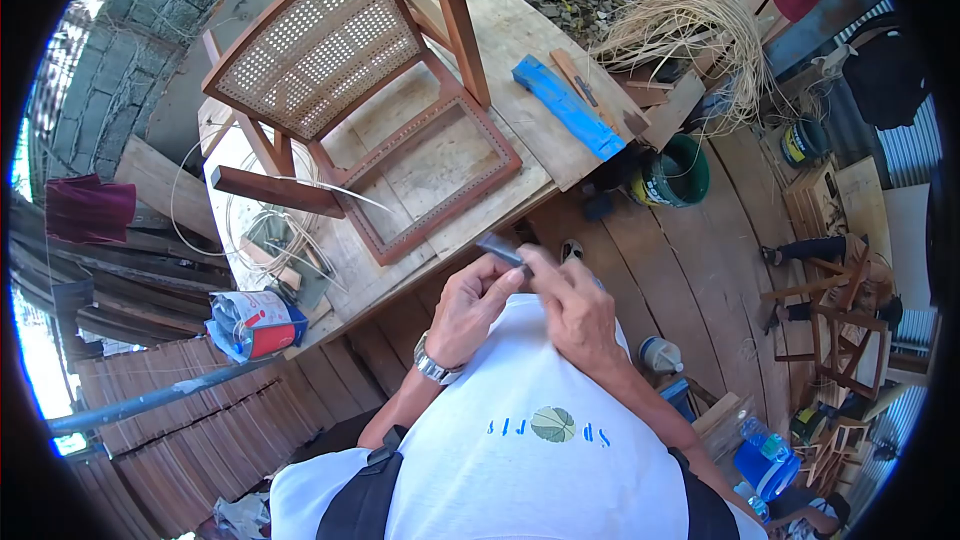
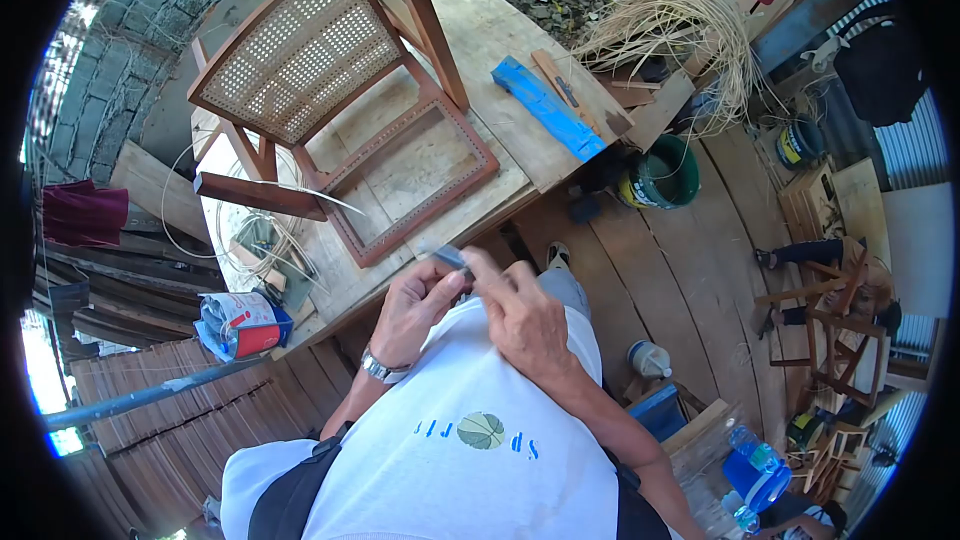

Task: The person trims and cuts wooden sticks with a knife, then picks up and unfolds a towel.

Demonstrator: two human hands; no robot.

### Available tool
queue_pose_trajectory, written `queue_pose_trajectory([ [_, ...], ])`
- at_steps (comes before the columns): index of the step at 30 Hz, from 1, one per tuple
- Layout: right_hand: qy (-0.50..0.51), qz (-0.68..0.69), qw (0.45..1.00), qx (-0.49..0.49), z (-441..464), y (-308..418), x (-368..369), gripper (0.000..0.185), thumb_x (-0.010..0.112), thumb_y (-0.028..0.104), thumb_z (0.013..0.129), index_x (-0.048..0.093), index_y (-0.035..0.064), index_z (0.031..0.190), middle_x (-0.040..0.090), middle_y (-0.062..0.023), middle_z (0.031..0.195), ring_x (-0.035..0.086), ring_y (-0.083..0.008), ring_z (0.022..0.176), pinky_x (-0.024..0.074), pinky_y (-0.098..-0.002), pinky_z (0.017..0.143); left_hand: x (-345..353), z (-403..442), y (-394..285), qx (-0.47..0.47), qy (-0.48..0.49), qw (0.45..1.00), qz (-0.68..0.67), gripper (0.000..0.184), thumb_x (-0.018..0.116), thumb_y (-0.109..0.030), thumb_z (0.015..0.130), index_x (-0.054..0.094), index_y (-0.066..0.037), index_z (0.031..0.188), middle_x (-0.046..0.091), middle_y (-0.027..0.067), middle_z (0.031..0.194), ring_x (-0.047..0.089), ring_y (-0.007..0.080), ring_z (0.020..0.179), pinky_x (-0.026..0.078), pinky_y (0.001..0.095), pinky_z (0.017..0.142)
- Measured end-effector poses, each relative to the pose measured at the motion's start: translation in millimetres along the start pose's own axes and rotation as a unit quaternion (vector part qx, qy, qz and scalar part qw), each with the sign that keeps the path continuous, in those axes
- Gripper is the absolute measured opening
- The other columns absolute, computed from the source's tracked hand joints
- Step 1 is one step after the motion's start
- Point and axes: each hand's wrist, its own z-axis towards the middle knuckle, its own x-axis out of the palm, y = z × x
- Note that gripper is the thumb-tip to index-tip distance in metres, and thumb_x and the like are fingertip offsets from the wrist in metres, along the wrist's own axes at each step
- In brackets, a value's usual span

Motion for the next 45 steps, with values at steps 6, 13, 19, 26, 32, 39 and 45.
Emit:
queue_pose_trajectory([
  [6,0.05,0.102,0.993,0.042,-1,-4,-8,0.041,0.057,0.012,0.099,0.056,0.0123,0.14,0.061,-0.0161,0.094,0.06,-0.0307,0.081,0.0491,-0.0409,0.075,-15,-5,9,-0.081,0.083,0.99,-0.079,0.021,0.051,-0.02,0.105,0.055,-0.003,0.116,0.048,-0.0053,0.076,0.032,0.0016,0.059,0.026,0.0177,0.051],
  [13,0.073,0.033,0.995,-0.054,6,-1,-10,0.053,0.066,0.015,0.094,0.052,0.0152,0.145,0.052,-0.0099,0.08,0.058,-0.0279,0.066,0.0475,-0.0411,0.058,-8,1,5,-0.079,0.073,0.988,-0.114,0.018,0.051,-0.021,0.106,0.055,-0.005,0.112,0.048,-0.0052,0.079,0.035,0.0009,0.062,0.029,0.0173,0.052],
  [19,0.089,0.054,0.994,-0.039,8,-1,-11,0.053,0.065,0.011,0.093,0.053,0.0162,0.145,0.053,-0.0132,0.082,0.057,-0.0309,0.071,0.0477,-0.0419,0.062,-4,3,4,-0.062,0.076,0.99,-0.104,0.021,0.05,-0.022,0.106,0.055,-0.006,0.118,0.049,-0.0053,0.08,0.035,0.0013,0.064,0.032,0.0181,0.056],
  [26,0.069,0.007,0.995,-0.068,10,-5,-6,0.053,0.067,0.011,0.092,0.054,0.0167,0.144,0.05,-0.0076,0.078,0.058,-0.0254,0.064,0.0479,-0.0395,0.055,3,8,12,-0.037,0.024,0.997,-0.068,0.022,0.054,-0.023,0.105,0.057,-0.004,0.115,0.051,-0.0046,0.076,0.04,0.0023,0.064,0.034,0.0204,0.056],
  [32,0.038,-0.042,0.994,-0.096,10,-6,-3,0.05,0.068,0.012,0.092,0.058,0.017,0.14,0.05,-0.0076,0.078,0.059,-0.0249,0.063,0.0477,-0.0381,0.051,4,12,13,-0.002,-0.034,0.999,0.011,0.022,0.059,-0.023,0.103,0.061,-0.001,0.106,0.052,-0.005,0.068,0.042,0.0023,0.062,0.031,0.0222,0.055],
  [39,0.057,0.023,0.998,0.004,12,-8,-6,0.05,0.064,0.009,0.094,0.054,0.0151,0.143,0.056,-0.0118,0.085,0.06,-0.0306,0.074,0.0498,-0.0416,0.066,0,16,3,-0.052,0.07,0.988,-0.125,0.021,0.054,-0.023,0.105,0.059,-0.004,0.11,0.051,-0.0046,0.072,0.036,0.0022,0.061,0.028,0.0192,0.054],
  [45,0.051,0.072,0.996,0.006,15,-7,-11,0.051,0.064,0.01,0.094,0.052,0.0073,0.144,0.061,-0.0151,0.091,0.061,-0.0347,0.078,0.0499,-0.0417,0.071,-9,29,11,-0.064,0.086,0.982,-0.155,0.02,0.05,-0.019,0.106,0.056,-0.004,0.117,0.052,-0.0026,0.079,0.031,0.0014,0.057,0.023,0.0175,0.051],
])
